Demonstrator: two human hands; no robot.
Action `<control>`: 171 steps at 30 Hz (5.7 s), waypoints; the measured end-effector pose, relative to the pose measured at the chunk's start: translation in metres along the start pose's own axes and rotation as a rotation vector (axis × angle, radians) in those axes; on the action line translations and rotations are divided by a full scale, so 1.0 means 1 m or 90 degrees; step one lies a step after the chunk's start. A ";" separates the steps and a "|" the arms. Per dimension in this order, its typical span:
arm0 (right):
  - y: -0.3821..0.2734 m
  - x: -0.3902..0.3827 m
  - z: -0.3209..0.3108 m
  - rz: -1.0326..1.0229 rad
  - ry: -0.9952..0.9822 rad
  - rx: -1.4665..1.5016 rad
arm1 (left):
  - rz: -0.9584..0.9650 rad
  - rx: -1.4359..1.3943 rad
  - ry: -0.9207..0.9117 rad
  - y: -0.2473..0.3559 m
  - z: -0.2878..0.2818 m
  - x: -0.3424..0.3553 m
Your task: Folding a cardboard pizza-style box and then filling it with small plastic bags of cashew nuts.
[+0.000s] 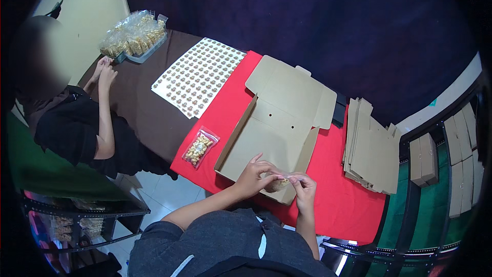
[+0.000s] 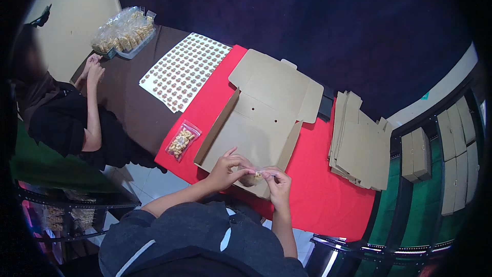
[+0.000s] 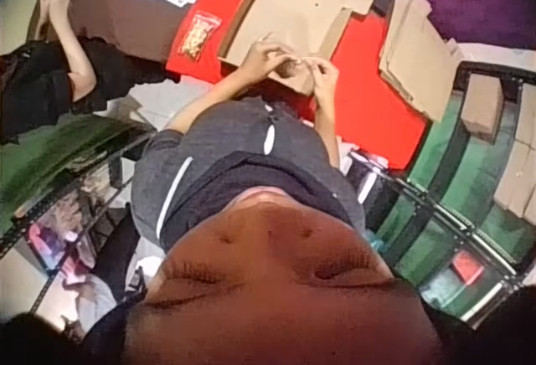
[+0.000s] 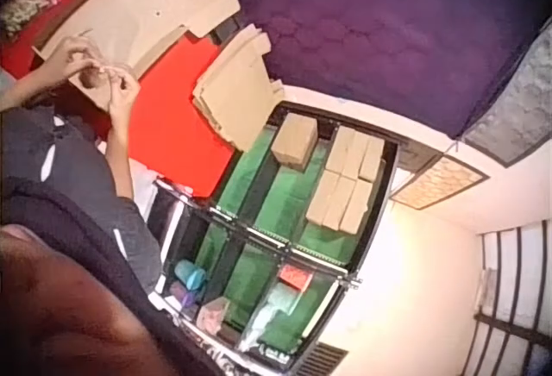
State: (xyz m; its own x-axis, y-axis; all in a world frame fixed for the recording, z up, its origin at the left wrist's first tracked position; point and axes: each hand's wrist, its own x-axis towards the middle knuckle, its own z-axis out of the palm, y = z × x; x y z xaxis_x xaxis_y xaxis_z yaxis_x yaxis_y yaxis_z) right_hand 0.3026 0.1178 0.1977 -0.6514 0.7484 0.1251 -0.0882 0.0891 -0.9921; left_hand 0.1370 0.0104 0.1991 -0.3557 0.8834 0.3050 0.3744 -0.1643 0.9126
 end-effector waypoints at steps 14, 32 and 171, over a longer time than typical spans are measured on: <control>-0.018 0.001 -0.012 -0.011 -0.077 -0.072 | 0.079 0.050 -0.073 0.001 -0.006 -0.002; -0.026 0.005 0.027 -0.151 0.061 -0.117 | 0.072 0.129 0.012 0.026 0.009 -0.005; 0.103 0.054 0.053 0.304 0.126 0.209 | -0.202 -0.023 -0.065 -0.078 -0.030 -0.017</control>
State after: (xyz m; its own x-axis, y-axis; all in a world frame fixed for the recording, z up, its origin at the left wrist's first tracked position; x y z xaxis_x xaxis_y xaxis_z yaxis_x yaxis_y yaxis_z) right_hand 0.2186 0.1327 0.1023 -0.5266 0.7660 -0.3686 -0.0692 -0.4708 -0.8795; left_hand 0.0879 -0.0053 0.1304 -0.3614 0.9321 -0.0226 0.2276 0.1117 0.9673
